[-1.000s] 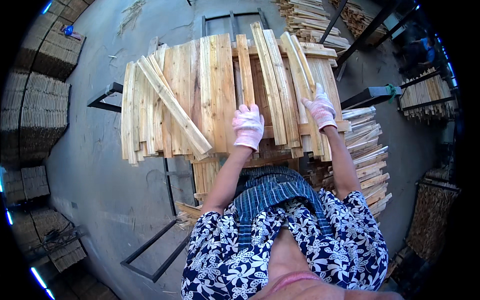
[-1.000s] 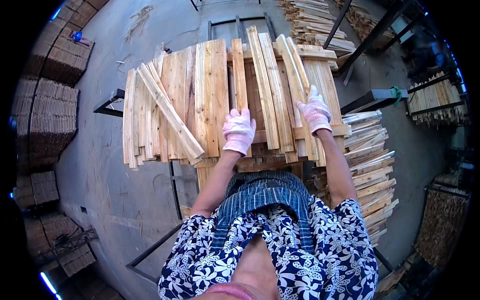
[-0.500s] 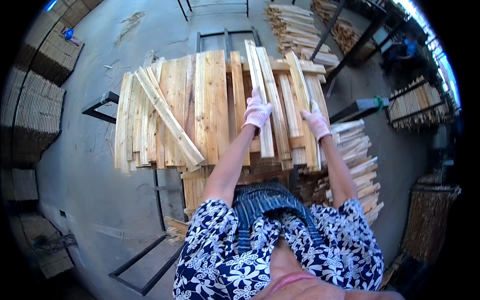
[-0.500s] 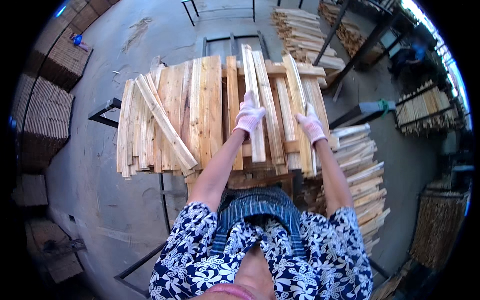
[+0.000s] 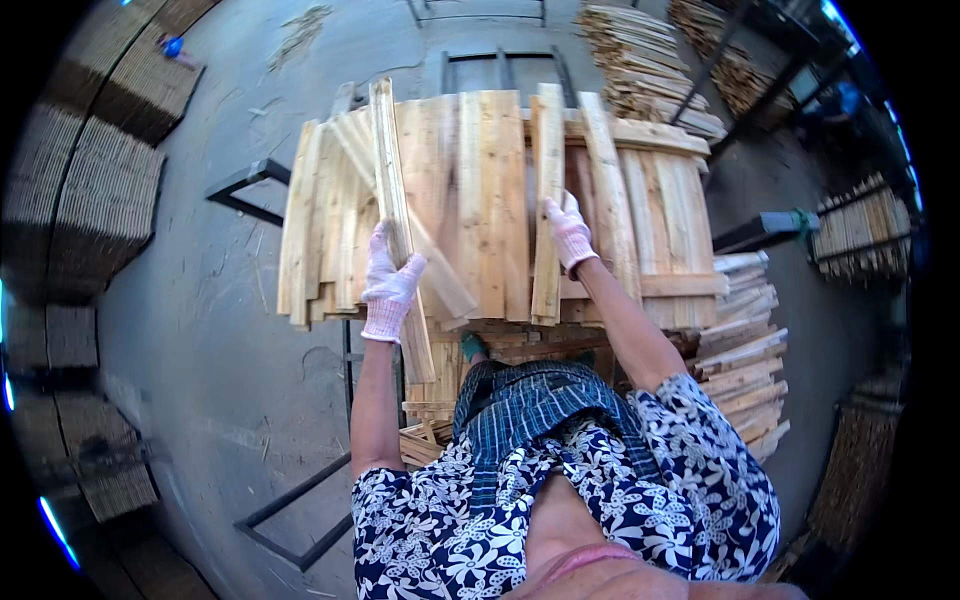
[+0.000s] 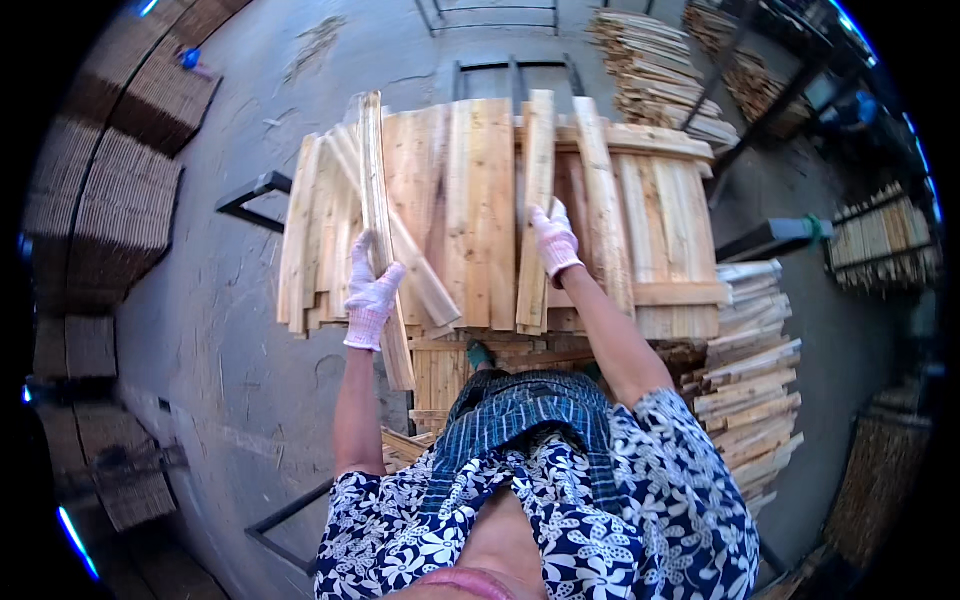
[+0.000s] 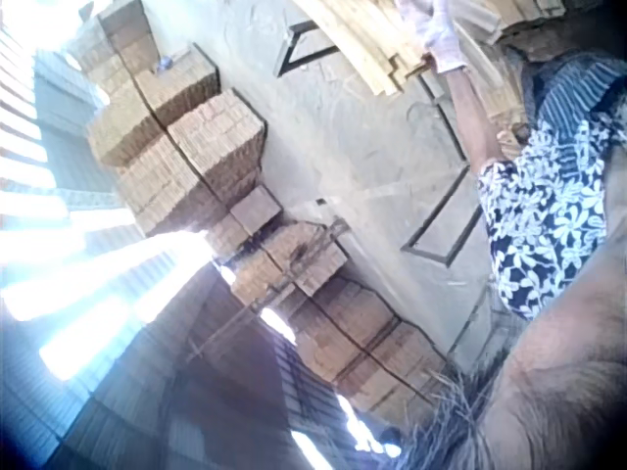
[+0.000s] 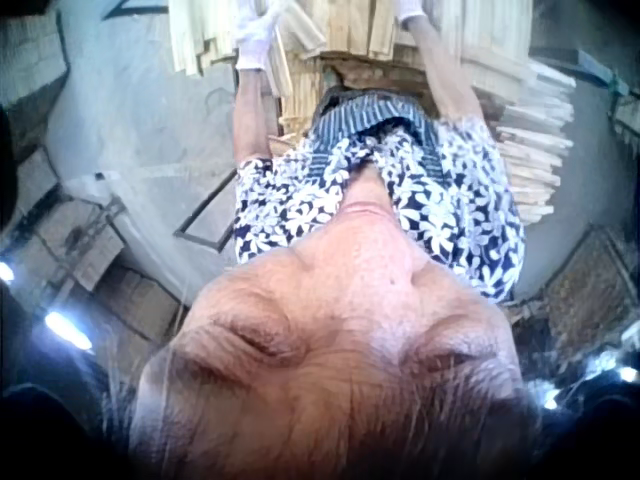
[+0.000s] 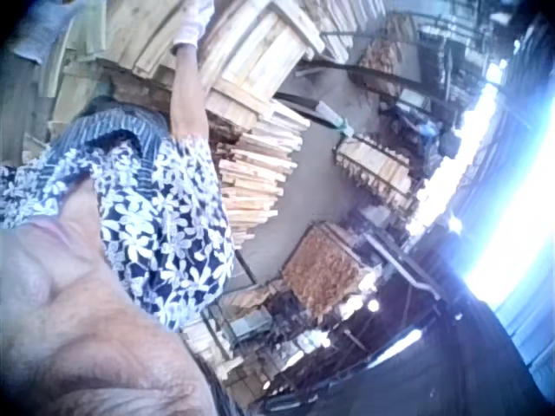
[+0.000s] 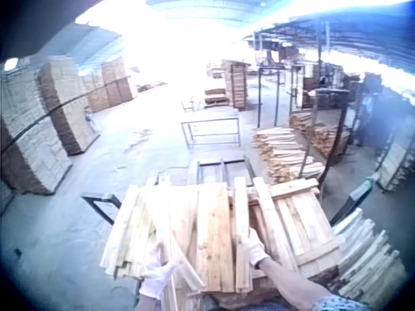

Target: The person repeatedly picks up bundles of wooden planks from a nearby pile and stacks them onto a metal rack. They wear gloves and handle the planks by hand, arranging them in neat layers on the rack throughout the clip.

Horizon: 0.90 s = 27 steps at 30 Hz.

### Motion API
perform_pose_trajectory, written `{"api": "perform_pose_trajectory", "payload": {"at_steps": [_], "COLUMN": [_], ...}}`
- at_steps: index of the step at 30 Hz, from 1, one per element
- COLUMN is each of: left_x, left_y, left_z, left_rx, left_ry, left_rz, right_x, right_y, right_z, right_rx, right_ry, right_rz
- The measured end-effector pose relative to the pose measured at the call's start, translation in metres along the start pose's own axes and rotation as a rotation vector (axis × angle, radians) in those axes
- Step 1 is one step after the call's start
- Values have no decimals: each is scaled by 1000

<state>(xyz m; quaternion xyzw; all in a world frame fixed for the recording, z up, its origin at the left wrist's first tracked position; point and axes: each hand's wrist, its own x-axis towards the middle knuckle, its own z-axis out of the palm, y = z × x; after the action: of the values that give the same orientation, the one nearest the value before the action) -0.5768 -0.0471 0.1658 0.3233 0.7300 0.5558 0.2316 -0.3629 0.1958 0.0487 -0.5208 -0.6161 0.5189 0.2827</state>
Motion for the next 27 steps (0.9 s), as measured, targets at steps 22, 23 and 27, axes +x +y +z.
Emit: {"api": "perform_pose_trajectory", "payload": {"at_steps": [22,23,27], "left_x": [83,83,83], "left_y": [-25,-19,-5], "left_z": [53,53,50], "left_rx": [983,993,1034], "left_ry": [-14,-38,-43], "left_rz": [-298,-332,-379], "right_x": [-25,-25,-22], "right_y": [-7,-1,9], "right_z": [-41,-41,-22], "right_rx": [-583,-572,-468], "right_ry": [200,259,40], "right_rz": [-295,-270,-149]}}
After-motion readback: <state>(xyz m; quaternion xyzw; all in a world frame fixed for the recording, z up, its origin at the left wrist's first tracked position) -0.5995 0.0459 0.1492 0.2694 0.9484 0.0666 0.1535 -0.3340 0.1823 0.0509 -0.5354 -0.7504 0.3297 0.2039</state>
